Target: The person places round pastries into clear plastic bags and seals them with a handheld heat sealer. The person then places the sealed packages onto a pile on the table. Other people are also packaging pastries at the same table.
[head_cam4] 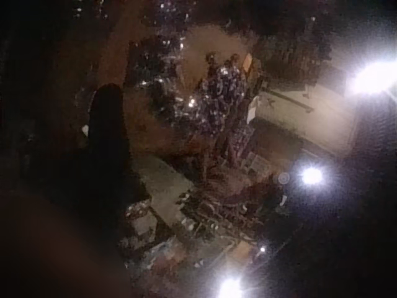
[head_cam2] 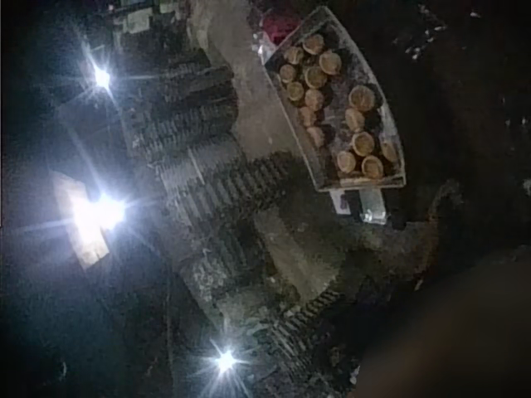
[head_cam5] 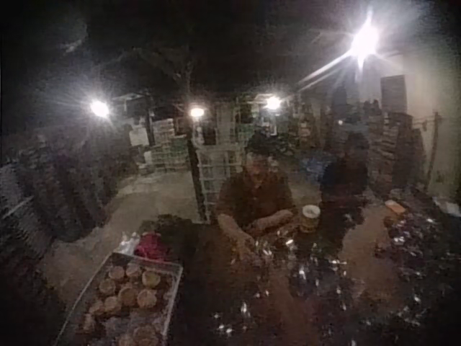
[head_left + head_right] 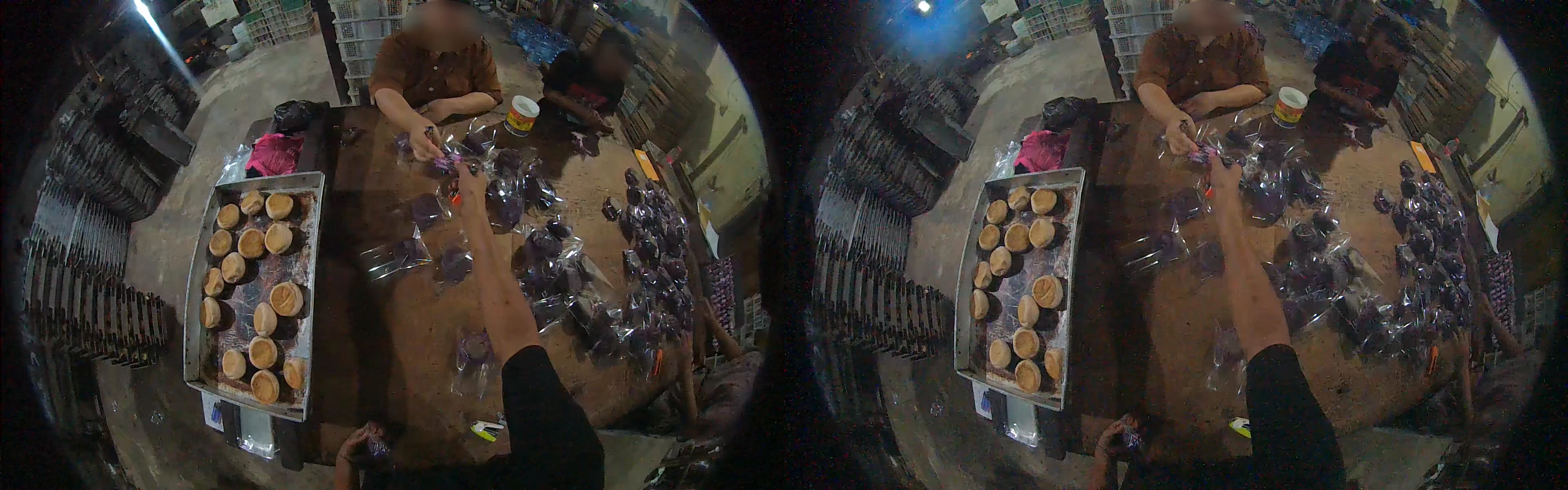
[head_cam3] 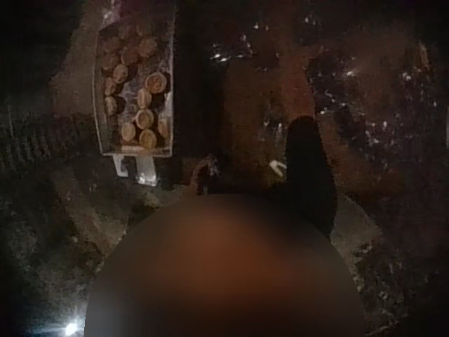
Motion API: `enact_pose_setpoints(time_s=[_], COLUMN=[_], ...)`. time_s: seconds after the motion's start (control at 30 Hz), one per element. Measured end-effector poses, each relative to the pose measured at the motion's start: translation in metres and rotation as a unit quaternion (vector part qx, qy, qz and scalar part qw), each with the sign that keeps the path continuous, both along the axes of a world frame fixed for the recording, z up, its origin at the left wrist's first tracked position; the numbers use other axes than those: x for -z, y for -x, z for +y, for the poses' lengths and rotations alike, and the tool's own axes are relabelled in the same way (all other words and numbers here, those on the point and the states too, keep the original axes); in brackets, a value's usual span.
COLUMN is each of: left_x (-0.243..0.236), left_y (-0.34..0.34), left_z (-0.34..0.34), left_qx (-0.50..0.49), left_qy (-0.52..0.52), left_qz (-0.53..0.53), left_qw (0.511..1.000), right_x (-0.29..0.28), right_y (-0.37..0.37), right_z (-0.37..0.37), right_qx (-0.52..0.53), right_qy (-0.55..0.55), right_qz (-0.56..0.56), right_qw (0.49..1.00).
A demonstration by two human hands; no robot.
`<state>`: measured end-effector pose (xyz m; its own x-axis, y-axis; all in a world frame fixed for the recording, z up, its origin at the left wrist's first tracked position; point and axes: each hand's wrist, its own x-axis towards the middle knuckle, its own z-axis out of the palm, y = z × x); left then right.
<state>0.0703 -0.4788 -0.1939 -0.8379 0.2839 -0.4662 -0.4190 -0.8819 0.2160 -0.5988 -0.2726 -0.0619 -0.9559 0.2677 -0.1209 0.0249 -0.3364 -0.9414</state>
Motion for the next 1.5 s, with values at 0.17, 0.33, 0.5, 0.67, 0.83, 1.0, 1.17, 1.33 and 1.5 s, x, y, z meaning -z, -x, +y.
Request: enact_pose_setpoints(time_s=[0.17, 0.33, 0.5, 0.67, 0.83, 1.0, 1.17, 1.33, 1.5], left_x=[-0.001, -0.013, -0.015, -0.031, -0.08, -0.056, -0.011, -0.021, -0.013], left_y=[0.006, 0.008, 0.014, 0.019, -0.009, 0.032, 0.005, -0.003, 0.017], left_z=[-0.002, -0.001, 0.009, -0.003, -0.025, -0.087, -0.094, -0.096, -0.099], left_qx=[0.008, 0.002, -0.024, 0.054, 0.062, 0.203, 0.104, 0.146, 0.212], left_qy=[-0.021, -0.052, -0.002, 0.009, 0.32, 0.234, 0.294, 0.288, 0.243], left_qz=[0.026, -0.023, -0.01, -0.04, 0.114, -0.04, 0.102, 0.047, 0.05], left_qw=[0.999, 0.998, 1.0, 0.998, 0.938, 0.95, 0.945, 0.945, 0.945], right_x=[0.01, -0.015, -0.005, 0.036, 0.077, 0.087, 0.064, 0.043, 0.044], right_y=[0.0, -0.053, -0.202, -0.402, -0.544, -0.578, -0.597, -0.643, -0.653], right_z=[0.023, 0.038, 0.049, 0.001, -0.018, -0.029, 0.007, 0.08, 0.107], right_qx=[0.039, 0.107, 0.052, -0.048, -0.202, -0.193, -0.079, -0.056, -0.045], right_qy=[-0.005, -0.031, -0.237, -0.205, -0.219, -0.418, -0.56, -0.679, -0.698], right_qz=[0.021, 0.071, 0.021, -0.04, -0.118, -0.151, 0.0, -0.151, -0.111], right_qw=[0.999, 0.991, 0.97, 0.977, 0.947, 0.875, 0.825, 0.716, 0.706])
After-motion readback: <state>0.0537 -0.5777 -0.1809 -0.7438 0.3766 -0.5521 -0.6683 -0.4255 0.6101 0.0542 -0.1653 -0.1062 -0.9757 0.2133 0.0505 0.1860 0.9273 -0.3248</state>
